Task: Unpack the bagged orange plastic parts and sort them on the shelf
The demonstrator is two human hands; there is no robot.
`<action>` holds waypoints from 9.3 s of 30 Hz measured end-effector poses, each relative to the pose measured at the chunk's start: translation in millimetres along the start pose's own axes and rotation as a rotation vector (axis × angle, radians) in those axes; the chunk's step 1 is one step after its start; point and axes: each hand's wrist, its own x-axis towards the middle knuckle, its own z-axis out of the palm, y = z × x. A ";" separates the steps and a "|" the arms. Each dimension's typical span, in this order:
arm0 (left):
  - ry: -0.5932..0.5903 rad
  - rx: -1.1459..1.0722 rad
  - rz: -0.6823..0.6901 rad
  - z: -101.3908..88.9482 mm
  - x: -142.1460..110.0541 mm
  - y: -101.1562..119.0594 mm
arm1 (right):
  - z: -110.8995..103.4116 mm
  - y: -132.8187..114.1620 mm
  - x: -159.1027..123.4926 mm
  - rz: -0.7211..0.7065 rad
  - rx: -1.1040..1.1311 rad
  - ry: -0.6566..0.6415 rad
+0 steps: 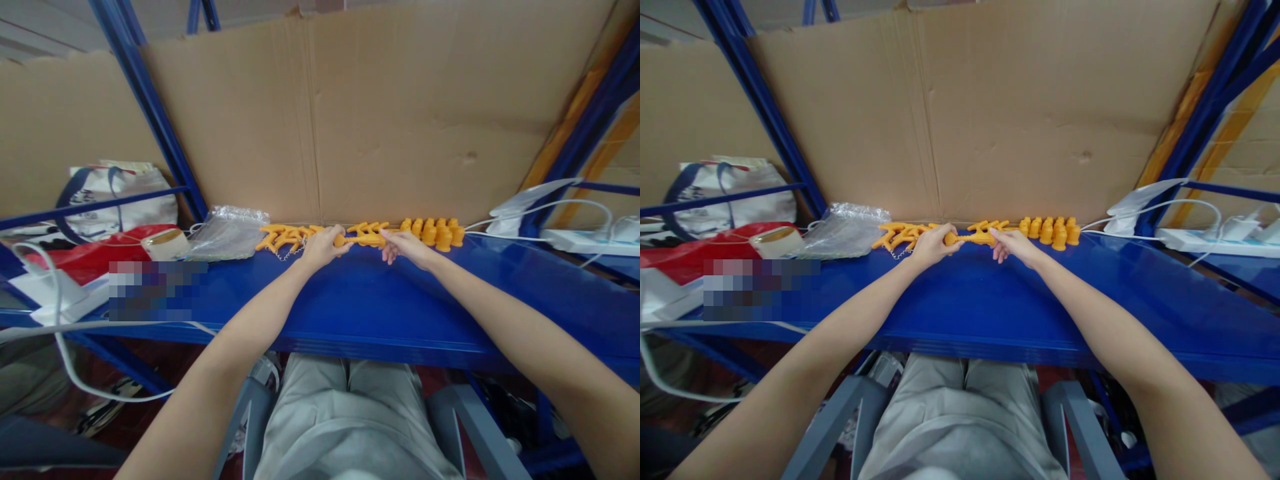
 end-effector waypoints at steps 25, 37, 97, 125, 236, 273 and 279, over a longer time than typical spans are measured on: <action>0.048 0.036 0.051 5.3 0.9 -2.9 | 5.5 -14.8 -5.2 0.154 -0.001 0.046; 0.051 0.030 0.044 4.4 1.1 -4.5 | -10.2 -3.5 -2.4 -0.019 0.003 -0.056; -0.302 0.090 -0.150 14.7 5.9 -37.9 | -16.4 24.0 20.6 -0.277 -0.129 0.431; -0.376 -0.022 -0.097 6.7 5.0 -19.6 | 61.7 -11.9 61.2 -0.333 -1.475 0.151; -0.383 0.085 -0.133 -8.6 2.3 5.9 | -7.9 5.7 -6.1 -0.430 -1.181 0.125; -0.110 0.061 0.066 -9.9 -0.3 12.9 | -9.2 18.9 4.5 -0.620 -0.809 0.114; -0.125 0.068 0.003 -8.5 0.6 12.8 | -15.6 18.4 7.2 -0.591 -0.687 0.053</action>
